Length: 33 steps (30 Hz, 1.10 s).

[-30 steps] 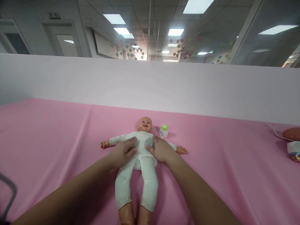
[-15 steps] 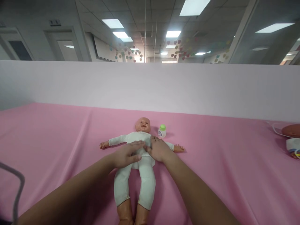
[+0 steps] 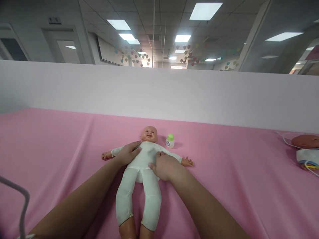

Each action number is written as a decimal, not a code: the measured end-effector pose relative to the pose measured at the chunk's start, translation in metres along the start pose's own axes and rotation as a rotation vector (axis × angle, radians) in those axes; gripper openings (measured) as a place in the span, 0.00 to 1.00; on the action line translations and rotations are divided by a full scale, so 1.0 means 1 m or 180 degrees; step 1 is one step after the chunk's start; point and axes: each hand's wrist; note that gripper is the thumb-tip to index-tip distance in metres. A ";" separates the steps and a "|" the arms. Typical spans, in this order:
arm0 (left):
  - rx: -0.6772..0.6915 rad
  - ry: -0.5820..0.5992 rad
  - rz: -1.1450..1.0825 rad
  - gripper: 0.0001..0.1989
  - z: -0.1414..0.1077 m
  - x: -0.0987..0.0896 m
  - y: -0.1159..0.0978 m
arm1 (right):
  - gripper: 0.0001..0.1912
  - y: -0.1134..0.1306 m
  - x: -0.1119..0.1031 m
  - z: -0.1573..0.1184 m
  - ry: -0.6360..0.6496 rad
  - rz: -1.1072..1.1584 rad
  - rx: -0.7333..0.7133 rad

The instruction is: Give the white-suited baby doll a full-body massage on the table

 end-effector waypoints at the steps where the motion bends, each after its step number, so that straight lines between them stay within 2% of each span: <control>1: -0.0012 -0.0007 0.0010 0.33 -0.001 0.000 0.002 | 0.43 0.006 -0.005 -0.010 0.0094 0.0004 -0.0010; 4: -0.0026 -0.0026 0.0029 0.32 -0.001 0.000 0.002 | 0.43 0.024 -0.013 -0.039 0.0225 0.0249 -0.0525; 7: 0.0009 -0.0046 0.0028 0.31 -0.002 0.002 0.000 | 0.41 0.039 -0.009 -0.058 0.0545 0.0452 -0.1118; 9: 0.0102 -0.0035 -0.0009 0.29 -0.003 0.003 0.000 | 0.41 0.043 -0.002 -0.059 0.0668 0.0442 -0.1353; 12: 0.0097 0.0013 -0.0027 0.30 -0.002 0.004 0.002 | 0.43 0.042 0.009 -0.044 0.0522 0.0354 -0.1476; 19: 0.0070 0.0127 -0.0107 0.33 -0.002 0.007 0.011 | 0.48 0.019 0.014 0.016 0.0025 0.0198 -0.1384; 23: 0.0114 0.0080 -0.0139 0.34 -0.002 0.008 0.016 | 0.48 0.011 0.012 0.035 -0.0160 0.0070 -0.1204; 28: 0.0128 0.0095 -0.0090 0.33 -0.002 0.005 0.015 | 0.50 -0.003 0.015 0.036 -0.0314 0.0113 -0.0729; 33: 0.0136 0.0042 0.0002 0.34 -0.001 0.001 0.008 | 0.47 -0.022 0.010 0.018 -0.0414 0.0113 -0.0274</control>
Point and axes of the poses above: each hand's wrist, its own z-axis towards the middle knuckle, its own x-axis out of the palm, y = z × x, and after that the axes turned 3 degrees about x, right-handed
